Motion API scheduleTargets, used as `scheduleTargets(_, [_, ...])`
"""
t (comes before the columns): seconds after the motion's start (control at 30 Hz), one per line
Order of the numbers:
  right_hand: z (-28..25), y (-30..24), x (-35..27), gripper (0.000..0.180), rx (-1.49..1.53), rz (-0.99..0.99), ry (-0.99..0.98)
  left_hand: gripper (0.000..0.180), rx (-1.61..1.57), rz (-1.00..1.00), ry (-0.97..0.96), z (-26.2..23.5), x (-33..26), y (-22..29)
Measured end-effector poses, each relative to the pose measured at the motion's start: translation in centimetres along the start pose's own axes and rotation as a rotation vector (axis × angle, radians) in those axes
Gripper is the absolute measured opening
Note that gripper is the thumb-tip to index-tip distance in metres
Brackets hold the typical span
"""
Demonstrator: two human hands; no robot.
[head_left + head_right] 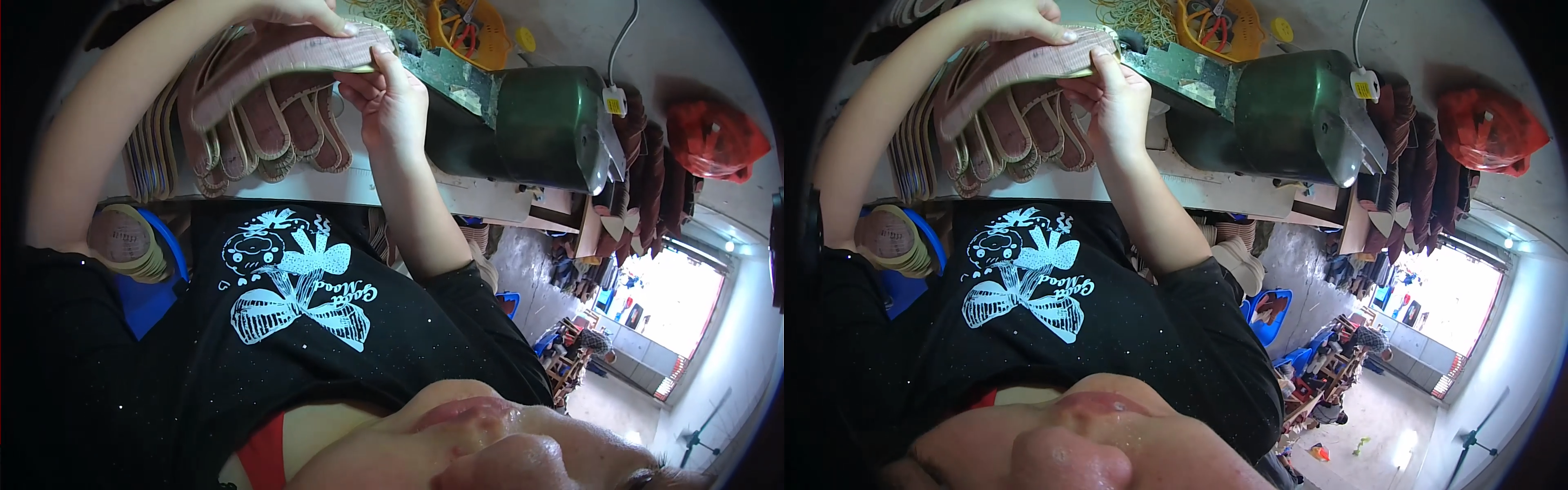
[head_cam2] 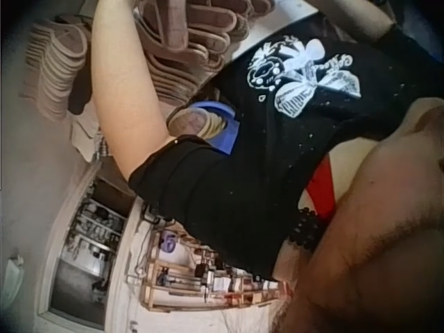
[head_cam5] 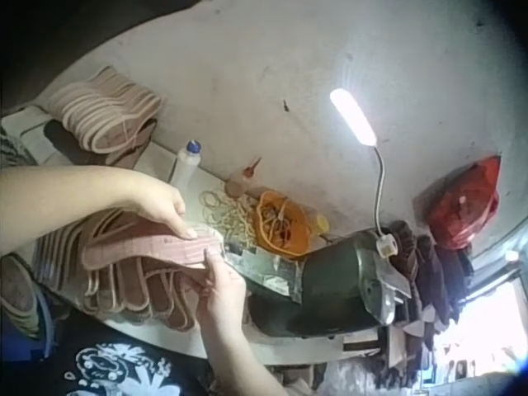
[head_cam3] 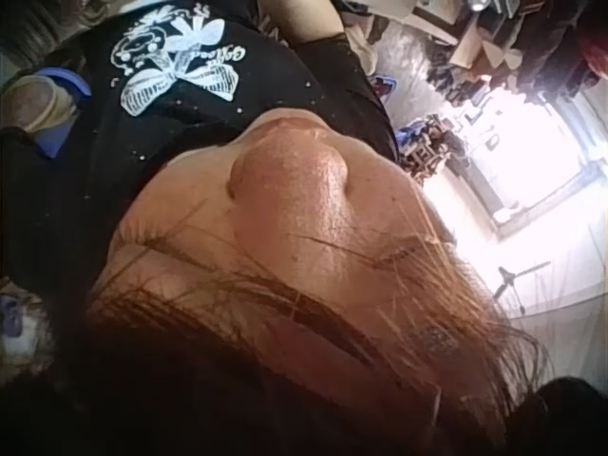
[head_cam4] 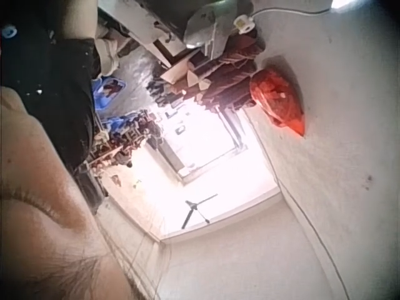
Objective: The recorder is sorting and stacking shoe insoles at a workbench.
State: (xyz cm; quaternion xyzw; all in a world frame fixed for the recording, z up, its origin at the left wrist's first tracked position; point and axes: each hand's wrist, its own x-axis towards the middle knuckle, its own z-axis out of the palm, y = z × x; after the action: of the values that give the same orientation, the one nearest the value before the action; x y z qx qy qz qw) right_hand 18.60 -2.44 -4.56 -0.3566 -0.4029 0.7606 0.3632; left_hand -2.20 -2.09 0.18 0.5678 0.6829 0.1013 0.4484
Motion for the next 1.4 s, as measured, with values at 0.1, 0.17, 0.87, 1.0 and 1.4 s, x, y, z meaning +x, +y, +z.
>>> scheduleTargets(0.1, [-0.2, -0.2, -0.1, 0.026, -0.029, 0.029, -0.008, 0.052, -0.183, -0.003, -0.197, 0.1, -2.1, 1.1])
scheduleTargets(0.17, [-0.2, -0.5, -0.3, 0.024, -0.04, 0.033, -0.033, 0.047, -0.2, -0.081, -0.079, 1.8, -2.7, 2.0])
scheduleTargets(0.87, [-3.8, -0.4, -1.3, 0.019, -0.3, 0.102, -0.065, 0.047, -0.314, -0.03, 0.084, 3.8, -1.9, 1.4])
scheduleTargets(1.0, [-4.5, -0.4, -3.5, 0.021, -0.422, 0.14, -0.094, 0.046, -0.197, -0.067, 0.072, 1.1, -2.9, 2.4])
scheduleTargets(1.4, [-0.3, -0.8, -3.0, 0.025, -0.323, -0.005, -0.066, 0.057, -0.354, 0.087, 0.116, 0.5, 3.5, -1.1])
